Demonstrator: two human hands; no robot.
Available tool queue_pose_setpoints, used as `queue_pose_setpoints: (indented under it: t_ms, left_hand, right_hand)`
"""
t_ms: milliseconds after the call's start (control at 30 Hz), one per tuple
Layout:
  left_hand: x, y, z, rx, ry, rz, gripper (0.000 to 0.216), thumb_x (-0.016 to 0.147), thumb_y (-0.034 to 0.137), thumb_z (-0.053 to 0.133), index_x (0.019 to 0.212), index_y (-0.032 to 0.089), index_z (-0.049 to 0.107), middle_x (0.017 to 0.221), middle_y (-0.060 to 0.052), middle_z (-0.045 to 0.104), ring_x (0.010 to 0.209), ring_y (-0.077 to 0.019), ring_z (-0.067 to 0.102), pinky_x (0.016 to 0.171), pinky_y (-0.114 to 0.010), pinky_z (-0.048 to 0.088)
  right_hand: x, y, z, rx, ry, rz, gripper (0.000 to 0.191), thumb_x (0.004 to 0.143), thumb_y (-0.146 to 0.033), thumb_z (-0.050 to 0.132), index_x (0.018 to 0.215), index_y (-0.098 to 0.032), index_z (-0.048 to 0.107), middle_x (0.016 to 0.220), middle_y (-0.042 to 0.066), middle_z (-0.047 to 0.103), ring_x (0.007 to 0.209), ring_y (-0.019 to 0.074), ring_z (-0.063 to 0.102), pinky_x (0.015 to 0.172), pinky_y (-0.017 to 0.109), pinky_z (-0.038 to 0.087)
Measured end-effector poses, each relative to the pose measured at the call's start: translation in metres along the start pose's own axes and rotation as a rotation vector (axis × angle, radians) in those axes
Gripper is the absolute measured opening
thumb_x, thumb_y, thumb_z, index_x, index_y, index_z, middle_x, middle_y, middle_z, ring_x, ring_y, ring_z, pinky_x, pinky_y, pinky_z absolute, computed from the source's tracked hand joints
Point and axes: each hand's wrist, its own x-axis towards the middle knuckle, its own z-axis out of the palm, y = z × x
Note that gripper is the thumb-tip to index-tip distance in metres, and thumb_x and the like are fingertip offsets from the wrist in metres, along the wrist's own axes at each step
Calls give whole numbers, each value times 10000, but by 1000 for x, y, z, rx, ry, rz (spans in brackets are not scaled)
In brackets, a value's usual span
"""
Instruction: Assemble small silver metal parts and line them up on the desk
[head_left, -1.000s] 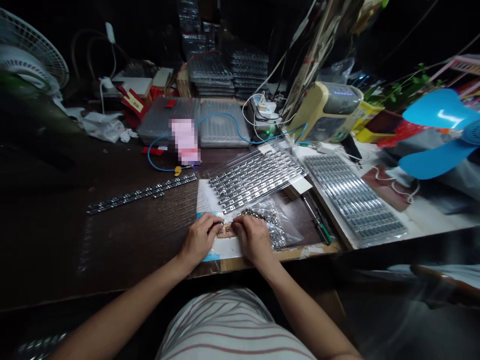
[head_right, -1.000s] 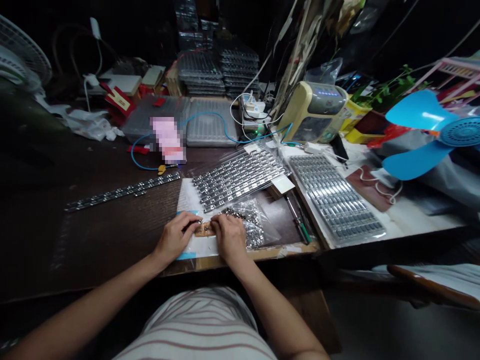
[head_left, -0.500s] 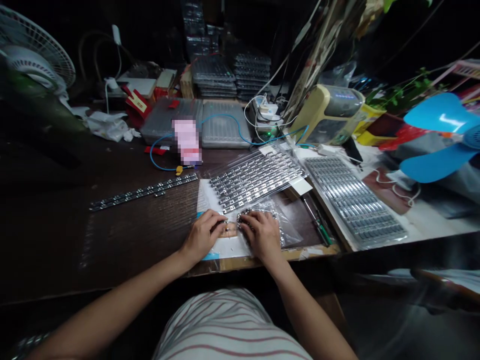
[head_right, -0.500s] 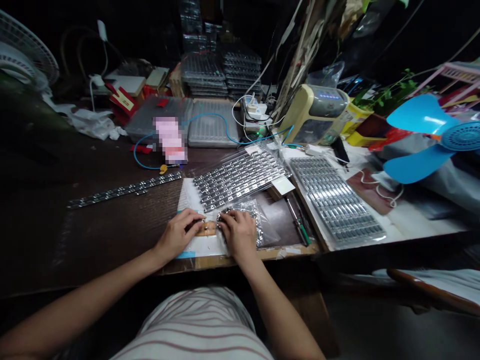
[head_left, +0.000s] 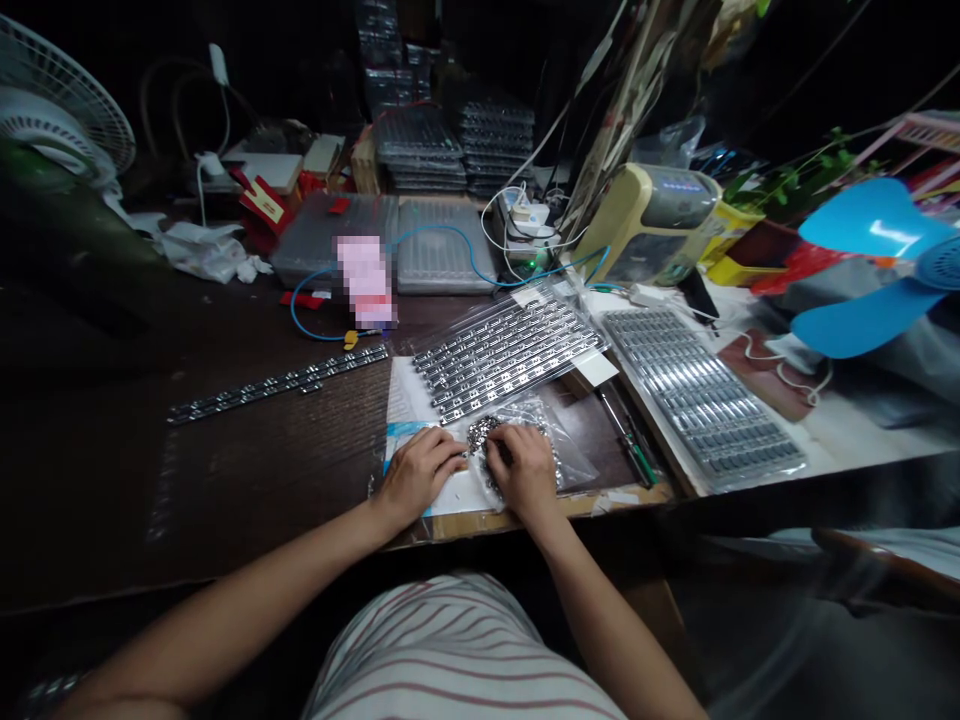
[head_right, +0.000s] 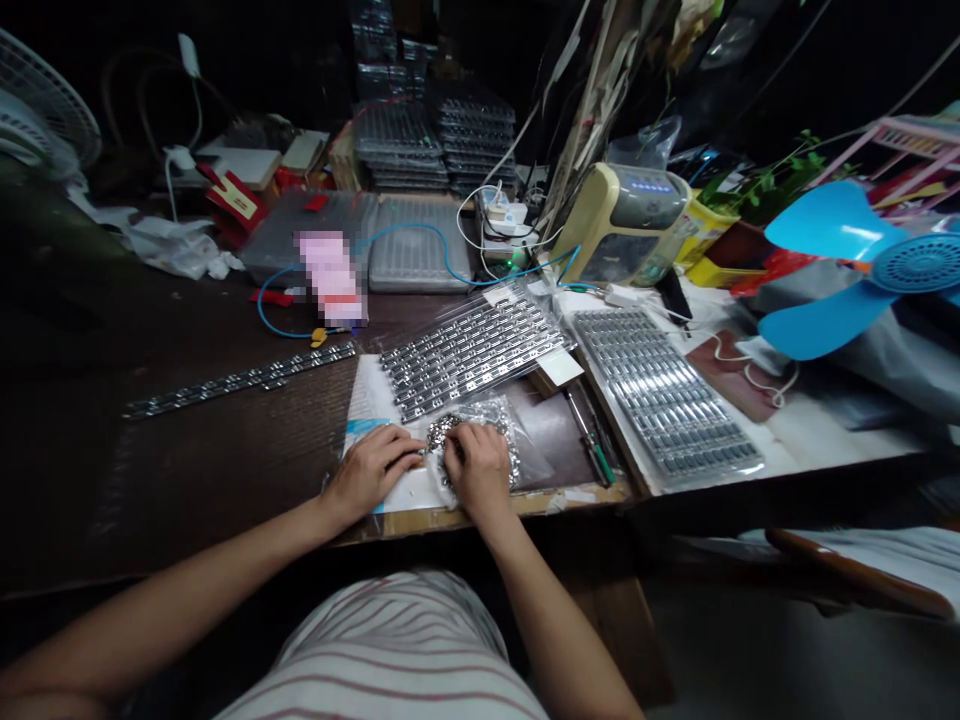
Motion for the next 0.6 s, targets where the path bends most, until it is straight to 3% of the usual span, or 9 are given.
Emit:
queue_pose_setpoints:
  t_ms: [467,600]
  left_hand:
    - [-1,1,2,-48,-21,-1,161,884,205,538,976,185,670,886,-66,637,845,-180,576,769,-322,487]
    - [5,-1,-8,-103,46,-25,166,890,190,524,978,192,665,886,-56,634,847,-169,582,765,-297,477]
  right_hand:
    - [-2,3,4,56,46,14,78,869,-194,516,858,-214,591,834,23,660,794,187,555,733,319,372]
    - [-2,4,3,102,68,-6,108,870,-170,505,887,-212,602,859,29,667,818,190,568,745,325,392]
